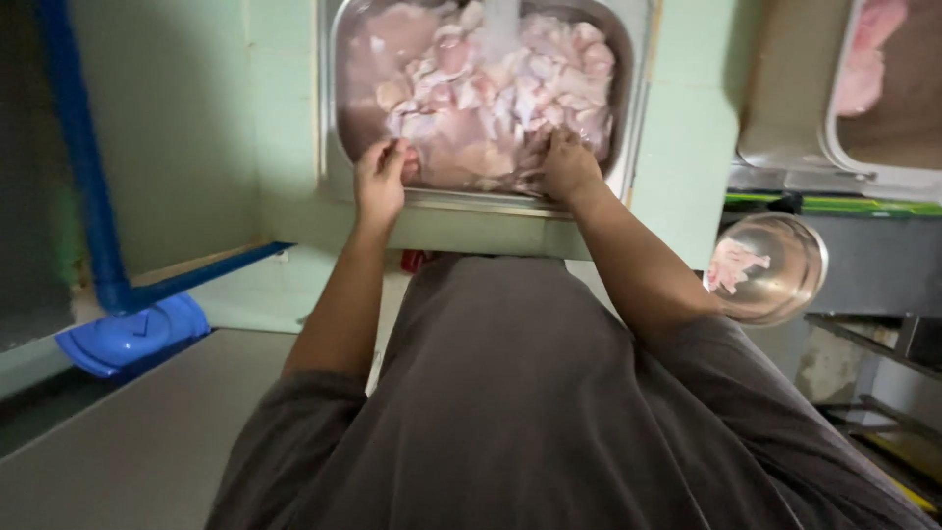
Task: The person empties a plastic bag of raw chicken pieces into a stainless steel sink and washes them under running water. They repeatedly rinse the meat by hand, separating the pieces and moving them between the sink and a metal bowl on the counter.
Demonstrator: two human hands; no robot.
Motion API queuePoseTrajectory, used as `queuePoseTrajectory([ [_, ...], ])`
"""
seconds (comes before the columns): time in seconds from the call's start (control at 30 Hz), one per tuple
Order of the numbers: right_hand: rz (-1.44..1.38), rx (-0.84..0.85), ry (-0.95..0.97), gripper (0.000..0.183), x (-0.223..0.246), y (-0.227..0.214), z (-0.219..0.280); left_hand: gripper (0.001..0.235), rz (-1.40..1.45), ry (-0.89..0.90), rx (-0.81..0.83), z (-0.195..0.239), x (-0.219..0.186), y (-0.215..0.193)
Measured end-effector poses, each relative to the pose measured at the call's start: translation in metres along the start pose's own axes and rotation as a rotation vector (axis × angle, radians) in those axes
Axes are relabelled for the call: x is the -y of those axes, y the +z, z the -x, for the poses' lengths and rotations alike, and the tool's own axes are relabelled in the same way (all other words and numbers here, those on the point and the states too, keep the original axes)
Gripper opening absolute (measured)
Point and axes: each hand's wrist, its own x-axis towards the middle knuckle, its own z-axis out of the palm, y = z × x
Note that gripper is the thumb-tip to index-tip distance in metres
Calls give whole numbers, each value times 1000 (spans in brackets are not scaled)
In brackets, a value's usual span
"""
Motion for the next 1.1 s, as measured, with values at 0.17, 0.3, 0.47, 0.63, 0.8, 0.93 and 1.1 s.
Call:
queuePoseTrajectory([
  [0.17, 289, 55, -183, 63, -28, 15, -25, 22, -60, -28, -23, 27, -6, -32],
  [0.3, -29, 186, -108, 57, -33, -20, -11, 23, -66, -114, 61, 29, -20, -36],
  [0.47, -571, -168, -374, 30, -13, -44, 41, 27, 100, -161, 147, 15, 5, -4],
  [0.63, -926, -159, -136, 60, 3, -47, 47, 31, 130, -147, 332, 34, -46, 75],
  [0.8, -857, -290, -262, 50, 45, -41, 57, 58, -308, 36, 473, 46, -91, 126],
  [0.93, -1055, -326, -257, 40, 46, -36, 51, 48, -219, 39, 430, 55, -115, 140],
  [1.1, -1271, -244, -227, 26, 68, -61, 75, 29, 25, 63, 229, 85, -162, 144],
])
